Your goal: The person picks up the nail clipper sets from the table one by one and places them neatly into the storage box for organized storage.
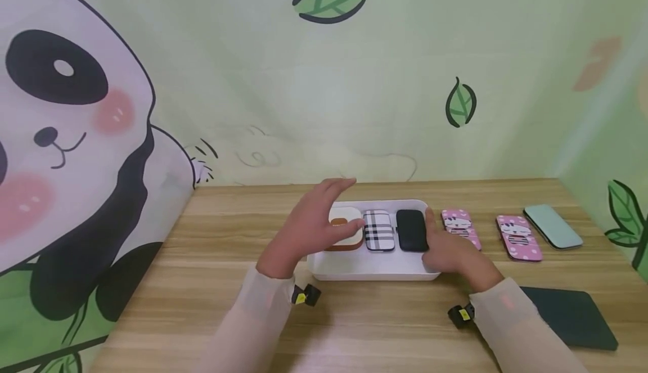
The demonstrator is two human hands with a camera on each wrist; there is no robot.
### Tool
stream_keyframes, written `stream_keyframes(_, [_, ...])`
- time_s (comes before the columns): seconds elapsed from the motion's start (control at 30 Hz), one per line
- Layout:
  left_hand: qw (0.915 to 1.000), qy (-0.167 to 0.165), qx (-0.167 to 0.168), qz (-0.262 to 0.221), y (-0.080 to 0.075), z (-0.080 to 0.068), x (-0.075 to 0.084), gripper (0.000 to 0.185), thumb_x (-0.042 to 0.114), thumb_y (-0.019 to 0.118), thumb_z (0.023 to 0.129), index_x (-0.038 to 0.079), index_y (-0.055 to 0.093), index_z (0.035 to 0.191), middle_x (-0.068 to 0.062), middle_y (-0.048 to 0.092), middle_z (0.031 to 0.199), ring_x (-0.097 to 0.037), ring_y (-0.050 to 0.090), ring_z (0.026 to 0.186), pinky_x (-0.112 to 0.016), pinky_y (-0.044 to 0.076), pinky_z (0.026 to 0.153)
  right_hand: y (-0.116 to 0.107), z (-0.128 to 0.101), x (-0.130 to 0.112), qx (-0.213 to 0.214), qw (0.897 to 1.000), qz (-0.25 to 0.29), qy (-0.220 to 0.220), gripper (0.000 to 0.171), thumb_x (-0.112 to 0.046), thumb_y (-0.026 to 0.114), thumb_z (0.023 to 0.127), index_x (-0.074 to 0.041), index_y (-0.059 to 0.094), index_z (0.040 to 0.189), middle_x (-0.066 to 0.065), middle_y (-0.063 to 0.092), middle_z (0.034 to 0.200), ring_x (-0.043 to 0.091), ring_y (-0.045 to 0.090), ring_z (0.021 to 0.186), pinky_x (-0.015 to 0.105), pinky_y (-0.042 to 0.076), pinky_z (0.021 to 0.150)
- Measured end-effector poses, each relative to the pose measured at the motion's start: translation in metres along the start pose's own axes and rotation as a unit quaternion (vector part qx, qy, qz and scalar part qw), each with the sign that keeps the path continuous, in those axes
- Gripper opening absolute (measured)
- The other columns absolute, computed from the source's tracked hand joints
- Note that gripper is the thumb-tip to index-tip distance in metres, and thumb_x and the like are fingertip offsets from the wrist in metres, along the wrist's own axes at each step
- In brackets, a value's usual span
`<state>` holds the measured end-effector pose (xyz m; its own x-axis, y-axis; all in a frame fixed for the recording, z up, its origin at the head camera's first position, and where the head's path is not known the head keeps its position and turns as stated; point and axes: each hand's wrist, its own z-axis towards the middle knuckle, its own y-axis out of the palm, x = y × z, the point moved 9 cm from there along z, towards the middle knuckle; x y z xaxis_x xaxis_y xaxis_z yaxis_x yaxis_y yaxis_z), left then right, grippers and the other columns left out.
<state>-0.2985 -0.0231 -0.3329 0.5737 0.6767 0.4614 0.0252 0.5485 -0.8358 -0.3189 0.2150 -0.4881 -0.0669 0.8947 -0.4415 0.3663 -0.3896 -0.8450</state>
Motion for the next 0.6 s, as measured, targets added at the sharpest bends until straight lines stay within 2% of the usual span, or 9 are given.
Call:
stream_keyframes(0.17, [0.9986, 0.015, 0.028, -0.043, -0.014, -0.009, 0.011, 0.078, 0.053, 0.067, 0.089, 0.029, 0.035, 0.156, 0.004, 0.042, 0.155, -0.021, 0.041, 0.142, -0.048, 0.037, 0.113, 0.000, 0.001, 0.000, 0.003, 1.000, -0.003, 0.002, 0.104, -0.013, 0.057, 0.085, -0.001, -0.017, 0.157, 0.001, 0.047, 0.059, 0.015, 0.039, 0.046, 0.027, 0.030, 0.044])
stream_keyframes(0.43, [0.9905, 0.061, 0.090, -0.084, -0.037, -0.024, 0.031, 0.072, 0.043, 0.071, 0.088, 0.027, 0.042, 0.152, 0.004, 0.046, 0.150, -0.017, 0.045, 0.137, -0.047, 0.040, 0.110, 0.000, -0.001, -0.003, 0.003, 1.000, -0.003, -0.006, 0.104, -0.013, 0.057, 0.085, -0.001, -0.016, 0.157, 0.002, 0.048, 0.060, 0.015, 0.040, 0.048, 0.028, 0.032, 0.045])
stream_keyframes(0.6, [0.9865, 0.079, 0.104, -0.099, -0.044, -0.029, 0.037, 0.070, 0.037, 0.072, 0.088, 0.025, 0.044, 0.151, 0.004, 0.047, 0.150, -0.016, 0.045, 0.137, -0.047, 0.041, 0.110, -0.001, -0.004, -0.004, -0.001, 1.000, -0.002, -0.003, 0.104, -0.012, 0.057, 0.084, -0.001, -0.016, 0.157, 0.002, 0.048, 0.060, 0.016, 0.041, 0.048, 0.028, 0.033, 0.045])
